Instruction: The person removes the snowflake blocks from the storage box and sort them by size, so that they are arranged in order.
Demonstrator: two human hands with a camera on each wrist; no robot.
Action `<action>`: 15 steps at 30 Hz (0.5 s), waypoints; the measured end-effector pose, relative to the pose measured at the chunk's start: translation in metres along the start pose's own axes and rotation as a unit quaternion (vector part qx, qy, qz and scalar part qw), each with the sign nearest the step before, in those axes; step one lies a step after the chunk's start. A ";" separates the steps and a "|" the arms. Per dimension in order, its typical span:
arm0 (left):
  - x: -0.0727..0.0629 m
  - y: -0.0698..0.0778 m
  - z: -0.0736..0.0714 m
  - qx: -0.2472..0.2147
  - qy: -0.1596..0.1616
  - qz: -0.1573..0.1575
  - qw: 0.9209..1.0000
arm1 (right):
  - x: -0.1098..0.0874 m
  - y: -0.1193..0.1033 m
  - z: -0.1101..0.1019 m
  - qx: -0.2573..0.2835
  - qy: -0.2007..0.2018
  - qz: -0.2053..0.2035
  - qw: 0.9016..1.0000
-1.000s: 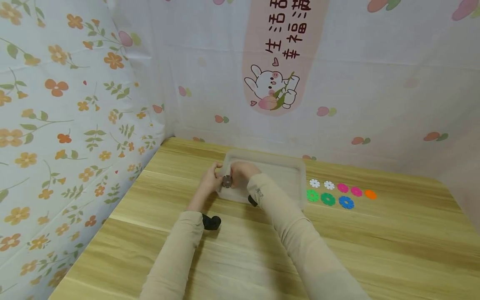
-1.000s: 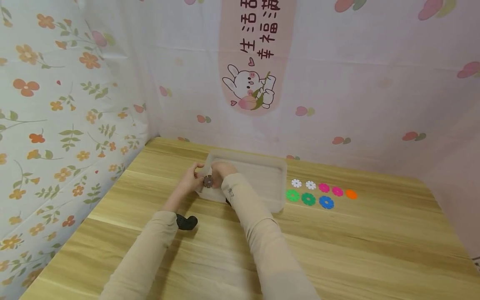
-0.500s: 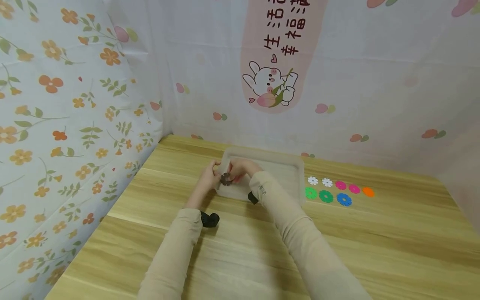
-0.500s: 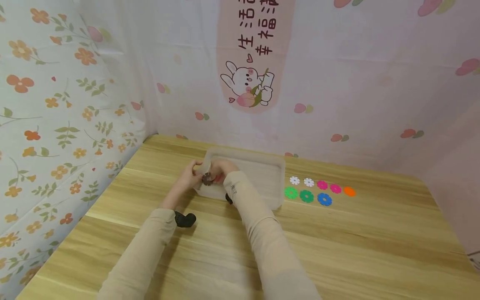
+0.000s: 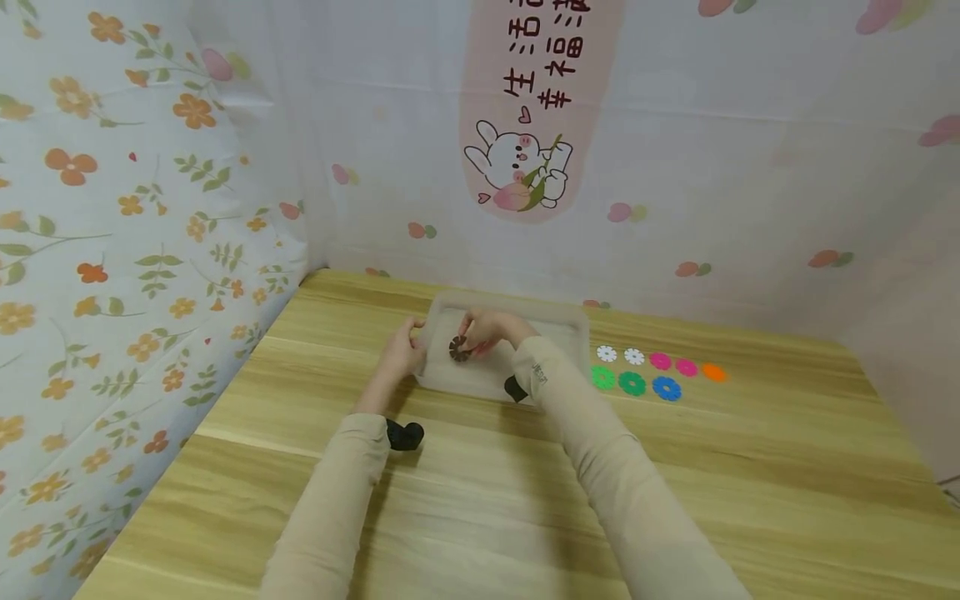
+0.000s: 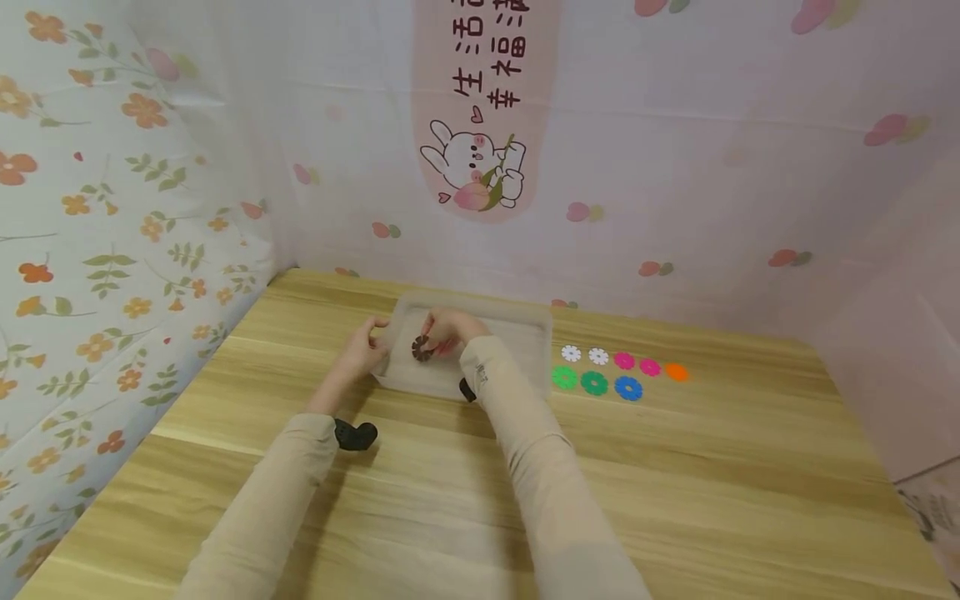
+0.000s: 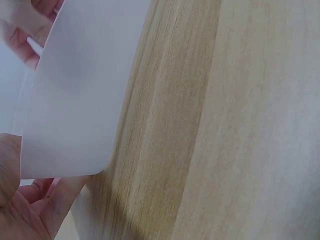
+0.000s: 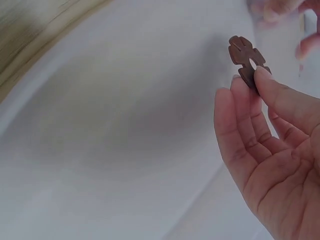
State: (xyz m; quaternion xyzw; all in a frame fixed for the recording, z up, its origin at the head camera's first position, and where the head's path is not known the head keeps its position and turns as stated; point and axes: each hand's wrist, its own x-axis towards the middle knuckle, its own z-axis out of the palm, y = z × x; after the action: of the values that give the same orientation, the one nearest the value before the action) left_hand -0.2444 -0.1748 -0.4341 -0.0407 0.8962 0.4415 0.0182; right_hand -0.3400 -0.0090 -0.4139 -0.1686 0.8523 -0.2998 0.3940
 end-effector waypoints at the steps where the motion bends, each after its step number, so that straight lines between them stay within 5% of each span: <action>1: 0.000 0.000 0.000 0.001 -0.003 0.000 1.000 | 0.001 0.005 -0.002 0.008 -0.002 0.000 1.000; 4: -0.001 -0.001 0.000 0.001 -0.008 0.000 1.000 | -0.015 0.008 -0.005 0.014 0.009 0.007 1.000; 9: -0.002 -0.002 -0.001 -0.001 -0.015 -0.003 1.000 | -0.067 -0.007 -0.005 0.004 0.033 0.021 0.999; 15: -0.001 0.000 0.000 0.002 -0.020 -0.003 1.000 | -0.082 0.007 -0.014 -0.004 0.041 0.002 0.999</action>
State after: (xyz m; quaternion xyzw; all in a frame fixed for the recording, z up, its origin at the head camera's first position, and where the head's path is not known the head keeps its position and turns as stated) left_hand -0.2439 -0.1748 -0.4335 -0.0348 0.8966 0.4399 0.0372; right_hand -0.2996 0.0445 -0.3640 -0.1559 0.8693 -0.3026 0.3583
